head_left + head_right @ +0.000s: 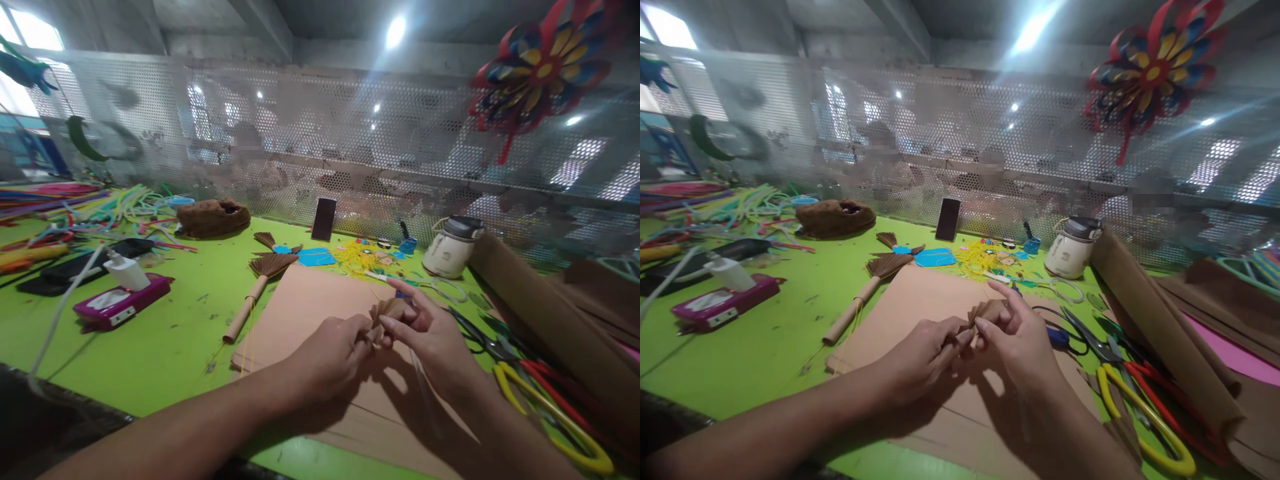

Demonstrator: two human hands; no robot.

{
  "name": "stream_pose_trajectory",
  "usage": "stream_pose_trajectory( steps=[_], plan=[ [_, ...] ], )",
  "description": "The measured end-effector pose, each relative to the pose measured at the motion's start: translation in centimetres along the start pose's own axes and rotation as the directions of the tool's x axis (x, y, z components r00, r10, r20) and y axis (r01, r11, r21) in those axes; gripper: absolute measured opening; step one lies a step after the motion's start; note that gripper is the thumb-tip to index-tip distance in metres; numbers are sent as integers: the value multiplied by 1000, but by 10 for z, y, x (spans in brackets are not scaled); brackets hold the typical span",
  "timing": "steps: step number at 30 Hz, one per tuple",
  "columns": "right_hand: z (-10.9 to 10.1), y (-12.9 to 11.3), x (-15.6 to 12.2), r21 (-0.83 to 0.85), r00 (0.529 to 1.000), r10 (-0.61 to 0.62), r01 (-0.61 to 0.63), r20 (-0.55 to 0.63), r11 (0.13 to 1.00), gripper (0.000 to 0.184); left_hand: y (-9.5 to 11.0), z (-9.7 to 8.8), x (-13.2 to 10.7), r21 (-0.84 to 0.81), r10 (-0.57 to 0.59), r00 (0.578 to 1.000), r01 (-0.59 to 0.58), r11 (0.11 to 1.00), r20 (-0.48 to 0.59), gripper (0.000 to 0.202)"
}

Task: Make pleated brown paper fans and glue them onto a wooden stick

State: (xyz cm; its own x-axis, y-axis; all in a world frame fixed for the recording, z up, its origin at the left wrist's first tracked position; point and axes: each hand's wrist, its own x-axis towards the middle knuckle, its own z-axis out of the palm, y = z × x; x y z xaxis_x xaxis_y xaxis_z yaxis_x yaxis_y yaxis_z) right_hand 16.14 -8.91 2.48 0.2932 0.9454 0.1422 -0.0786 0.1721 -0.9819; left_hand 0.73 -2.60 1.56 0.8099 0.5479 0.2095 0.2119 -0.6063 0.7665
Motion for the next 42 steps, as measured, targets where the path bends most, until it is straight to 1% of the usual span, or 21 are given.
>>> stream_pose_trajectory(
  steps=[5, 8, 12, 15, 18, 20, 22, 24, 27, 29, 30, 31, 33, 35, 36, 37, 39, 42],
  plan=[
    [0, 2, 1, 46, 999, 12, -10, -31, 999, 76, -6, 5, 1, 32, -6, 1000, 6, 999, -14, 26],
    [0, 3, 0, 58, 999, 18, -16, -29, 998, 76, -9, 8, 0, 16, -28, 999, 28, 999, -27, 24],
    [-1, 1, 0, 5, 999, 18, -18, -51, 1000, 70, -10, 7, 0, -23, -55, 998, 54, 998, -26, 24],
    [0, 0, 0, -20, 996, 11, -13, -91, 1000, 68, -8, 3, 0, -58, -38, 999, 38, 998, 0, 27],
    [1, 4, 0, -58, 994, -31, 25, -103, 998, 67, -6, 2, 1, -106, -20, 999, 23, 994, 36, 30],
    [1, 9, 2, -105, 992, -66, 55, -108, 993, 65, -7, 4, 2, -100, -36, 999, 37, 994, 8, 30],
    [0, 15, 4, -150, 989, -96, 79, -110, 986, 64, -10, 7, 3, -54, -60, 997, 58, 997, -41, 28],
    [0, 19, 6, -165, 988, -113, 94, -106, 982, 66, -14, 10, 5, -37, -76, 996, 74, 997, -50, 25],
    [1, 20, 7, -122, 989, -116, 105, -93, 987, 73, -19, 11, 6, -124, -93, 995, 90, 988, -24, 26],
    [1, 17, 7, -82, 992, -75, 67, -97, 994, 76, -18, 11, 7, -197, -86, 996, 81, 977, -21, 27],
    [1, 15, 6, -59, 994, -44, 38, -98, 997, 75, -16, 12, 7, -234, -78, 997, 71, 970, -19, 26],
    [0, 14, 6, -34, 996, -8, 5, -87, 999, 71, -14, 13, 7, -282, -71, 997, 65, 957, -12, 24],
    [0, 11, 4, 10, 998, 65, -65, -22, 998, 53, -8, 15, 6, -436, -61, 998, 54, 899, -3, 21],
    [-1, 9, 3, 14, 992, 104, -105, 68, 994, 33, -4, 19, 4, -615, -65, 998, 46, 787, -9, 18],
    [-2, 8, 2, -1, 990, 105, -106, 95, 994, 26, -2, 21, 3, -677, -69, 998, 43, 735, -11, 17],
    [-2, 7, 2, -19, 990, 91, -90, 104, 996, 21, -2, 22, 2, -708, -83, 996, 52, 704, -10, 17],
    [-1, 6, 1, -34, 995, 42, -39, 87, 999, 16, -3, 23, 2, -709, -85, 996, 87, 700, 38, 19],
    [0, 4, 0, -17, 999, 16, -15, 46, 1000, 17, -5, 22, 5, -713, -80, 992, 128, 689, 100, 29]
  ],
)
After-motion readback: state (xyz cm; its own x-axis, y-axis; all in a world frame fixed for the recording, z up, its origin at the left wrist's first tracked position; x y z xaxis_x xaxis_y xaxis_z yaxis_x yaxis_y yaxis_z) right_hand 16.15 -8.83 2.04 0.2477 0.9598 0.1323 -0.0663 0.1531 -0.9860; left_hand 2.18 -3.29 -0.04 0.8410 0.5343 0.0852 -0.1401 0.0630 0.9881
